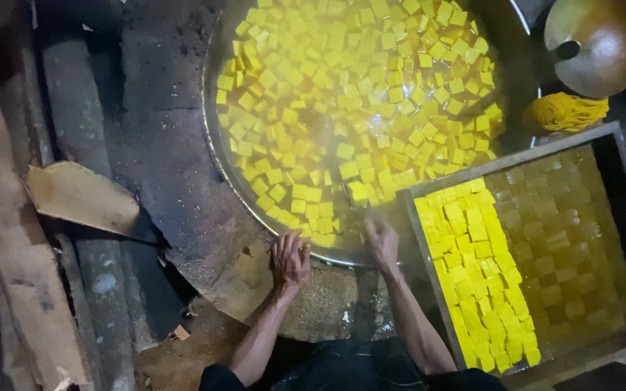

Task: The person uses a slotted spoon to scoop yellow cubed food from a large steaming pot and places it into a rectangular tray. The person repeats this scooping and placing action continuously throughout the clip.

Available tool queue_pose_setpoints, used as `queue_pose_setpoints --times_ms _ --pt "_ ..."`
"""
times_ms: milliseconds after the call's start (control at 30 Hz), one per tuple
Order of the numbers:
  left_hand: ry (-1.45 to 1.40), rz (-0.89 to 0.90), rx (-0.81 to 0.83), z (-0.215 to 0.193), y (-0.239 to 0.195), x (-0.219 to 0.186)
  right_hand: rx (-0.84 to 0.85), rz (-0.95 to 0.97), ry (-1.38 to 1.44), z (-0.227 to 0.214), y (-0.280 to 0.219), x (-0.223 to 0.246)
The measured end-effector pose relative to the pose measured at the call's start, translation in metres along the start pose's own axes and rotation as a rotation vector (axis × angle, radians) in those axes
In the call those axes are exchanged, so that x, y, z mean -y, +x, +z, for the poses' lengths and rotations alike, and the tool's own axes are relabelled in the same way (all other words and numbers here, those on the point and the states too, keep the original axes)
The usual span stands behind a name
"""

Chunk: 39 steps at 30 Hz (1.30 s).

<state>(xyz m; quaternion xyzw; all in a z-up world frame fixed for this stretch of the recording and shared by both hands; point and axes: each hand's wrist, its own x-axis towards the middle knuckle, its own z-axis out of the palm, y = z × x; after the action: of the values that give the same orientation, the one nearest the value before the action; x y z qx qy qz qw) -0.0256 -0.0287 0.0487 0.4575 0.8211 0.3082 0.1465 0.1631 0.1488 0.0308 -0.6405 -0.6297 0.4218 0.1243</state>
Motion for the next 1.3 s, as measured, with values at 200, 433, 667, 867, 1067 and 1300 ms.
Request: queue_pose_setpoints --times_ms 200,433,667,867,1067,1300 --pt "0.017 0.001 0.006 -0.002 0.004 -0.005 0.042 0.054 -0.190 0.034 0.030 -0.023" --pt "0.042 -0.061 0.045 0.012 -0.010 0.007 -0.058 -0.096 0.048 0.070 0.087 0.005" --pt "0.123 -0.093 0.020 0.036 -0.009 0.023 -0.055 -0.166 0.512 -0.006 0.064 0.074" --pt "0.173 -0.079 -0.083 0.031 0.000 0.008 -0.082 -0.166 0.451 -0.144 0.037 0.026" --pt "0.145 0.029 -0.139 0.033 -0.003 -0.013 -0.301 -0.210 0.179 -0.294 -0.022 -0.097" --pt "-0.064 0.311 -0.231 0.060 0.030 -0.080 -0.401 -0.092 -0.158 -0.385 -0.061 -0.194"
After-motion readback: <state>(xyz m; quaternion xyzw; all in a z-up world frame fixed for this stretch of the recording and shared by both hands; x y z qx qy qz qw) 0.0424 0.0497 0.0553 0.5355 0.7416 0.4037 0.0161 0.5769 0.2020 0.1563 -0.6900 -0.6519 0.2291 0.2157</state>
